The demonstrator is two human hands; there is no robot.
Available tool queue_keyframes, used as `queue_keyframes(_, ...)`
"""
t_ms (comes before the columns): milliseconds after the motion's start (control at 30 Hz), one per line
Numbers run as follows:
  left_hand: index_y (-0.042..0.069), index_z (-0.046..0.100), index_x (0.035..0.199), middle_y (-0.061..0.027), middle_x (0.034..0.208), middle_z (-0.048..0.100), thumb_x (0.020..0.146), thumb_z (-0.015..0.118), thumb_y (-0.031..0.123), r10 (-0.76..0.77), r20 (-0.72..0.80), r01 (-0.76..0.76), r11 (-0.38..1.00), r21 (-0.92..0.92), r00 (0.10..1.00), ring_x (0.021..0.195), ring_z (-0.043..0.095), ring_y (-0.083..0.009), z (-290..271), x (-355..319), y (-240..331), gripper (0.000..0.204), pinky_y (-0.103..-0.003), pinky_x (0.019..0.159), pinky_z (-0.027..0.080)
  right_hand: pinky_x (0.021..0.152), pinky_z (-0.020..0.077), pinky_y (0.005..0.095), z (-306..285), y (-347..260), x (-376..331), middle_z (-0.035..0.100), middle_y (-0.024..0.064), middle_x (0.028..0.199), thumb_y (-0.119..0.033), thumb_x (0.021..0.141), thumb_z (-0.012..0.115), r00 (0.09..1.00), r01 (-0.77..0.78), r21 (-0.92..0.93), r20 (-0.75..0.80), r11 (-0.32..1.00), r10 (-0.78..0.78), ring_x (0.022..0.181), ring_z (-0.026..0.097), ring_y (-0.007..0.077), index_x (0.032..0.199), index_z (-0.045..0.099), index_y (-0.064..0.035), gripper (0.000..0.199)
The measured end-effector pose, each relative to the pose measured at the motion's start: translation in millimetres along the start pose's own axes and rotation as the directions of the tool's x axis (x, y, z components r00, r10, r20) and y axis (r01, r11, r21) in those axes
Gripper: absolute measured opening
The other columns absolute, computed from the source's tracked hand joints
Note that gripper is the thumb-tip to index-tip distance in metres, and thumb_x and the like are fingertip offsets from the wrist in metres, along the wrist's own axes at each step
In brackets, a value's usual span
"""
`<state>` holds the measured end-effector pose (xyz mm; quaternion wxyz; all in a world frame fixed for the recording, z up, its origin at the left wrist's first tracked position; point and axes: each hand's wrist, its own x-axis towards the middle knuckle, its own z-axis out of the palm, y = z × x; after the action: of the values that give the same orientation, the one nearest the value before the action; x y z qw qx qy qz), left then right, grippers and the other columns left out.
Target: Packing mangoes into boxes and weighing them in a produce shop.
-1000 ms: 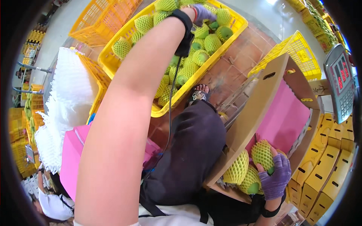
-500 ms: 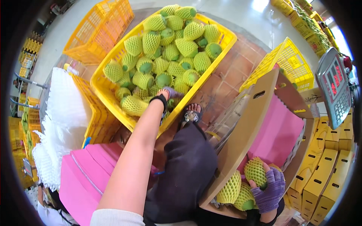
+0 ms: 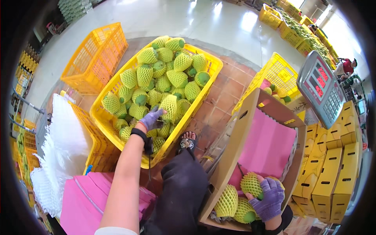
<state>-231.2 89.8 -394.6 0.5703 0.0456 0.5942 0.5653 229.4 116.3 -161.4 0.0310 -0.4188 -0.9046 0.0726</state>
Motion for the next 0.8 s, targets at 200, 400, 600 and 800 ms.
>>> queue_keyframes(200, 0.006, 0.035, 0.130, -0.0061, 0.115, 0.051, 0.066, 0.077, 0.027, 0.623, 0.527, -0.808, 0.530, 0.258, 0.577, 0.097, 0.054, -0.0185, 88.4, -137.5, 100.2, 0.080, -0.032, 0.083, 0.047, 0.092, 0.0378, 0.0436, -27.9, -17.3, -1.4, 0.045, 0.0202, 0.121, -0.038, 0.066, 0.072, 0.998, 0.062, -0.055, 0.018, 0.997, -0.061, 0.108, 0.048, 0.0348, 0.127, 0.042, -0.0036, 0.075)
queue_keyframes(400, 0.016, 0.061, 0.109, -0.0126, 0.097, 0.058, 0.053, 0.078, 0.045, 0.300, 0.901, -0.902, -0.202, 0.381, 0.313, 0.087, 0.058, -0.0302, 198.0, -310.4, 111.5, 0.066, -0.034, 0.076, 0.048, 0.098, 0.0331, 0.0343, -66.8, -60.9, -24.7, 0.039, 0.0128, 0.130, -0.024, 0.072, 0.075, 0.999, 0.013, 0.994, -0.017, -0.112, -0.035, 0.118, 0.043, 0.0245, 0.135, 0.031, -0.0039, 0.080)
queue_keyframes(600, 0.009, 0.056, 0.113, -0.0166, 0.101, 0.053, 0.061, 0.076, 0.038, 0.463, 0.885, -0.951, -0.252, 0.181, 0.046, 0.086, 0.056, -0.0307, 236.1, -307.6, 84.6, 0.063, -0.037, 0.074, 0.047, 0.100, 0.0358, 0.0332, -55.0, -65.5, -46.0, 0.043, 0.0115, 0.129, -0.026, 0.075, 0.070, 0.967, -0.135, 0.769, 0.240, -0.625, 0.087, 0.119, 0.044, 0.0220, 0.136, 0.026, -0.0026, 0.078)
queue_keyframes(800, 0.007, 0.026, 0.135, -0.0093, 0.131, 0.037, 0.058, 0.084, 0.018, 0.339, 0.800, -0.416, 0.901, -0.125, 0.495, 0.121, 0.037, -0.0199, 256.9, -308.7, 23.9, 0.097, -0.033, 0.101, 0.033, 0.098, 0.0382, 0.0329, -38.4, -83.2, -53.3, 0.046, 0.0111, 0.126, -0.028, 0.082, 0.062, 0.963, 0.014, 0.597, 0.207, -0.802, 0.171, 0.115, 0.048, 0.0199, 0.132, 0.031, -0.0012, 0.065)
